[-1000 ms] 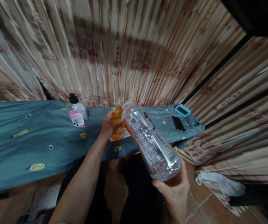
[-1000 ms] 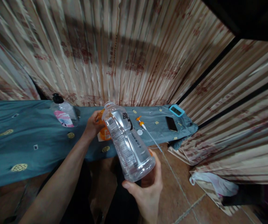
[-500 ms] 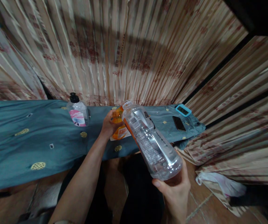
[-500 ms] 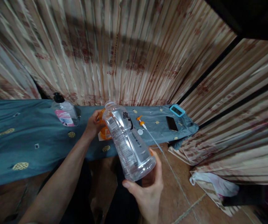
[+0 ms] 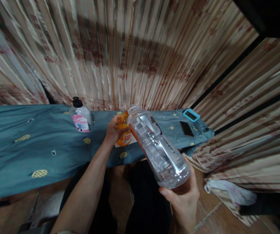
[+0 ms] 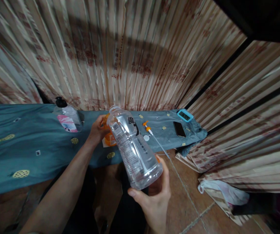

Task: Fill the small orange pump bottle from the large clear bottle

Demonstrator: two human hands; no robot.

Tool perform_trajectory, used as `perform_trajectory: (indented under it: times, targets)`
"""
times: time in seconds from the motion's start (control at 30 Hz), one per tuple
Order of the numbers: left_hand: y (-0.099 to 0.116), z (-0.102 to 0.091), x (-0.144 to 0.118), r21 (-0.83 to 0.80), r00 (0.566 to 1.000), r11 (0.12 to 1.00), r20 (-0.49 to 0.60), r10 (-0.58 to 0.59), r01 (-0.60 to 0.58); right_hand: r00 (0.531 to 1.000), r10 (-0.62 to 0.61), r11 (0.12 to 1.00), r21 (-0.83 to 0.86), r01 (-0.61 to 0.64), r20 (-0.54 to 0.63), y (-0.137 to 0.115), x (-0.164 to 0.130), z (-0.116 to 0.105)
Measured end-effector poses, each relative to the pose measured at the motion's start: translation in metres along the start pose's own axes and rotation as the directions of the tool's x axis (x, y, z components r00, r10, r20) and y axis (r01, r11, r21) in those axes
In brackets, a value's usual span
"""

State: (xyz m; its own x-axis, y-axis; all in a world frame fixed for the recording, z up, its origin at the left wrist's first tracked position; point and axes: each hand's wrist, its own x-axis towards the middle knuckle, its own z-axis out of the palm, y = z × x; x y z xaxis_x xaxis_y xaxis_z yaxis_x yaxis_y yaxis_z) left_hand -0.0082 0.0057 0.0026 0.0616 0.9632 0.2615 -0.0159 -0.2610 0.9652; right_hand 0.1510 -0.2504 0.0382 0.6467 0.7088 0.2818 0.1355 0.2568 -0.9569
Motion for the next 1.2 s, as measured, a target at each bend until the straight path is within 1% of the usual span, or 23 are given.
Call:
perform_trajectory:
  times: [0.2, 0.37, 0.5, 0.63, 0.8, 1.0, 1.1, 1.2]
  targets:
    - [0.0011, -0.0006, -0.0009, 0.020, 1.000, 1.000, -0.001, 0.002, -0.002, 1.000, 0.008, 1.000, 0.005, -0.008, 0.006, -0.0025, -0.0004, 0.0006]
    - [0.0023, 0.0001, -0.0008, -0.018, 1.000, 1.000, 0.004, -0.007, 0.007, 1.000, -0.010, 1.000, 0.004, 0.010, 0.013, -0.0042, 0.0002, 0.0034]
    - [0.0032, -0.0003, -0.0016, 0.001, 1.000, 1.000, 0.007, -0.014, 0.014, 1.000, -0.018, 1.000, 0.011, 0.018, 0.020, -0.0042, 0.0011, 0.0049]
    - [0.0031, -0.0005, -0.0024, -0.015, 1.000, 1.000, 0.009, -0.016, 0.016, 1.000, -0.018, 1.000, 0.020, 0.018, 0.012, -0.0046, 0.0003, 0.0047]
    - [0.0032, 0.0001, -0.0020, -0.016, 1.000, 1.000, 0.005, -0.014, 0.014, 1.000, 0.001, 1.000, -0.015, 0.000, 0.023, -0.0067, 0.0005, 0.0046]
    - [0.0039, 0.0005, -0.0013, -0.025, 1.000, 0.999, -0.003, -0.023, 0.023, 1.000, -0.006, 1.000, -0.027, 0.006, 0.014, -0.0062, 0.0009, 0.0047]
    - [0.0032, 0.0004, -0.0010, -0.027, 1.000, 1.000, -0.006, -0.005, 0.005, 1.000, -0.009, 0.998, -0.064, 0.009, 0.010, -0.0050, -0.0002, 0.0034]
    - [0.0022, 0.0001, -0.0004, -0.007, 1.000, 1.000, -0.010, 0.008, -0.008, 1.000, -0.012, 0.999, -0.052, 0.012, 0.010, -0.0044, -0.0010, 0.0024]
